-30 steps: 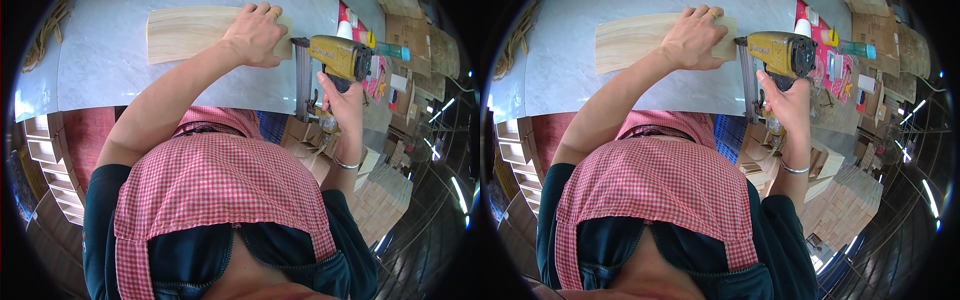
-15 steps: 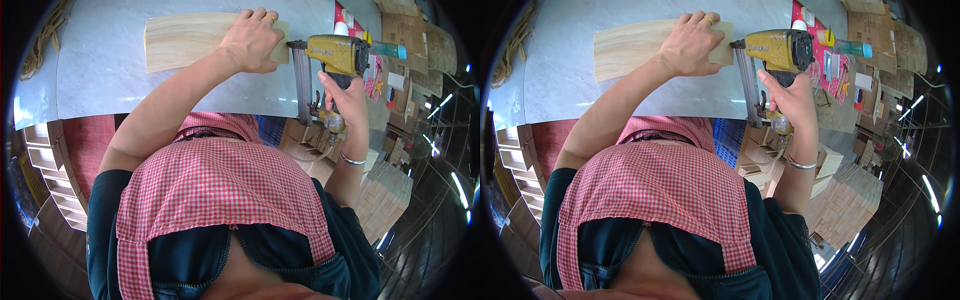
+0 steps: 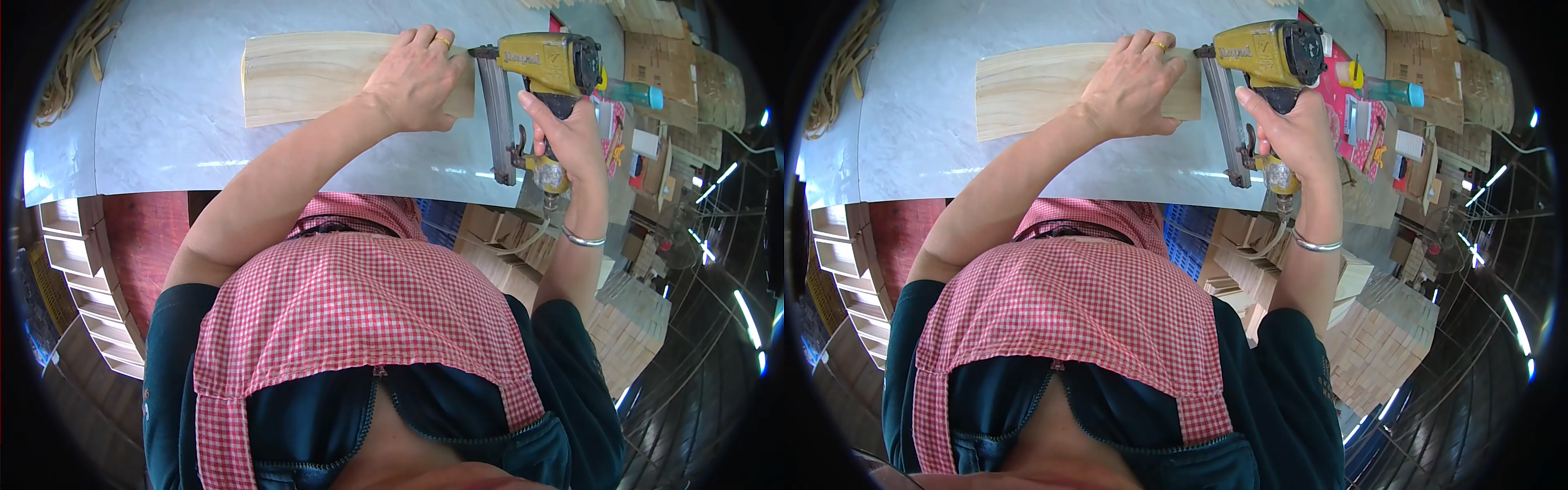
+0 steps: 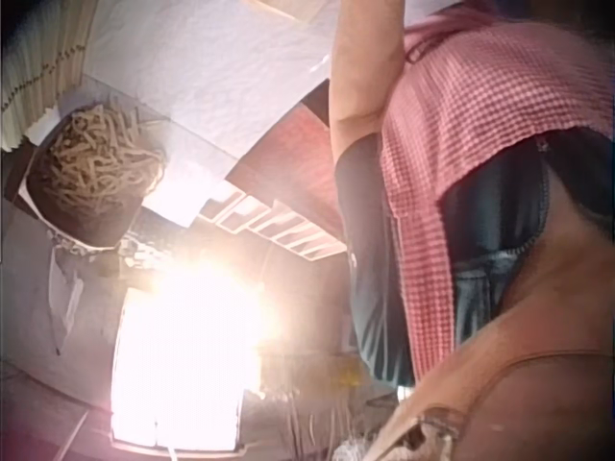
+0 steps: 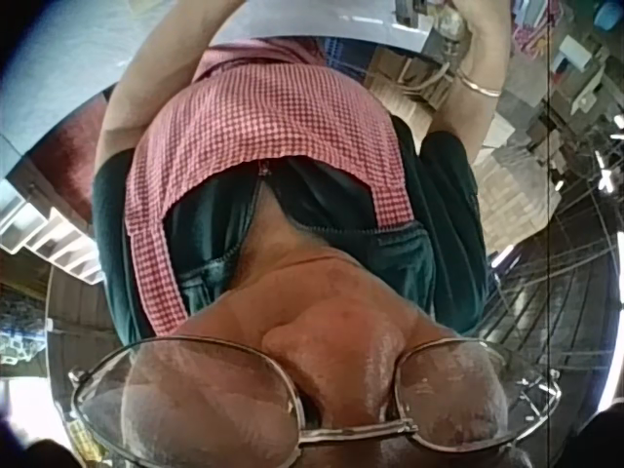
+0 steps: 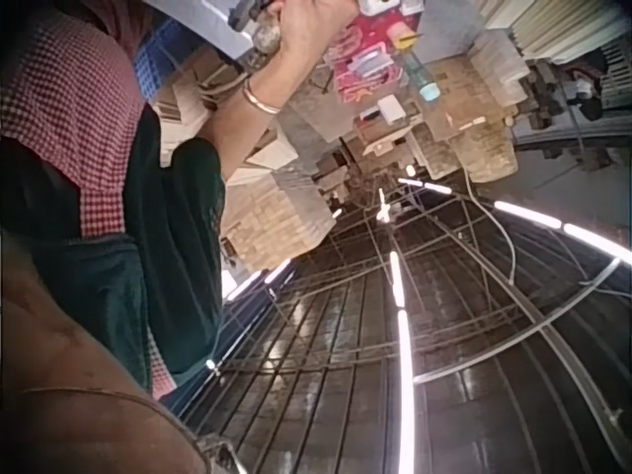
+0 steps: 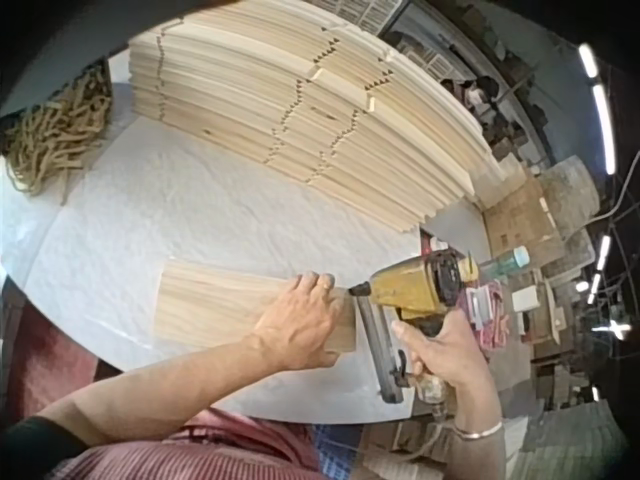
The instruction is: Assembling wooden trays using glue and a pneumatic nail gun.
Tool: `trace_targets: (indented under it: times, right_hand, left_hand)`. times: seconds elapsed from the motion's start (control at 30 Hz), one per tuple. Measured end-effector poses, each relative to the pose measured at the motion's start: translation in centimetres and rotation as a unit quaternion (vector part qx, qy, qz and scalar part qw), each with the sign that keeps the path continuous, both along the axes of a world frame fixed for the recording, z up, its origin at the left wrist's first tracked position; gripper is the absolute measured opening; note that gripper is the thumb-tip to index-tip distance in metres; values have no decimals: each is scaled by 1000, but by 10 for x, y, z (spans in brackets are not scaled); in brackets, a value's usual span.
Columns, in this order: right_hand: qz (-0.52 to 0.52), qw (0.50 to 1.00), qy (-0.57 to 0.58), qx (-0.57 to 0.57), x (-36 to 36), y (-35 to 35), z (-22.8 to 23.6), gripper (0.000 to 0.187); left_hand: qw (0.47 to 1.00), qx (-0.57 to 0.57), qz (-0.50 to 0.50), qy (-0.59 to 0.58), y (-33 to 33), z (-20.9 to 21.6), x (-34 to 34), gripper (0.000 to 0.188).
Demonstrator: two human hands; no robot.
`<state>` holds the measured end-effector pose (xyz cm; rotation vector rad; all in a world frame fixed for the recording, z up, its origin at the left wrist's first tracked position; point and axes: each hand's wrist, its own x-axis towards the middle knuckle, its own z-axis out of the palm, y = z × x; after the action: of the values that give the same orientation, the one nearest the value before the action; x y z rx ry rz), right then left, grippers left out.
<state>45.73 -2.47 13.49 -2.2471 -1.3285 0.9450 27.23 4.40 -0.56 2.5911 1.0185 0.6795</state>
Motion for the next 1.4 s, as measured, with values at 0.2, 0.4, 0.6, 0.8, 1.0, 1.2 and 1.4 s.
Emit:
trace_targets:
  times: [0.2, 0.4, 0.6, 0.8, 1.0, 1.2, 1.4]
  right_hand:
    - [2, 998, -23, -50, 1, 12, 10, 27]
    - [44, 997, 12, -55, 16, 23, 13, 27]
    - [27, 1000, 12, -8, 9, -5, 15, 24]
    - [11, 999, 22, 33, -1, -53, 25, 21]
    - [14, 999, 40, 21, -17, -71, 12, 21]
    - [35, 997, 67, 31, -24, -73, 2, 21]
    - [51, 996, 63, 31, -25, -68, -3, 22]
  left_hand:
    - [999, -47, -8, 17, 0, 8, -2, 56]
    - [997, -55, -14, 43, 1, 7, -8, 69]
    - [989, 59, 32, 134, -1, 17, -99, 109]
    - [971, 3, 65, 231, 10, 30, -193, 104]
    - [982, -79, 33, 165, 8, 40, -145, 82]
    - [977, -99, 78, 173, 4, 41, -120, 73]
    - [972, -127, 80, 180, 3, 46, -118, 72]
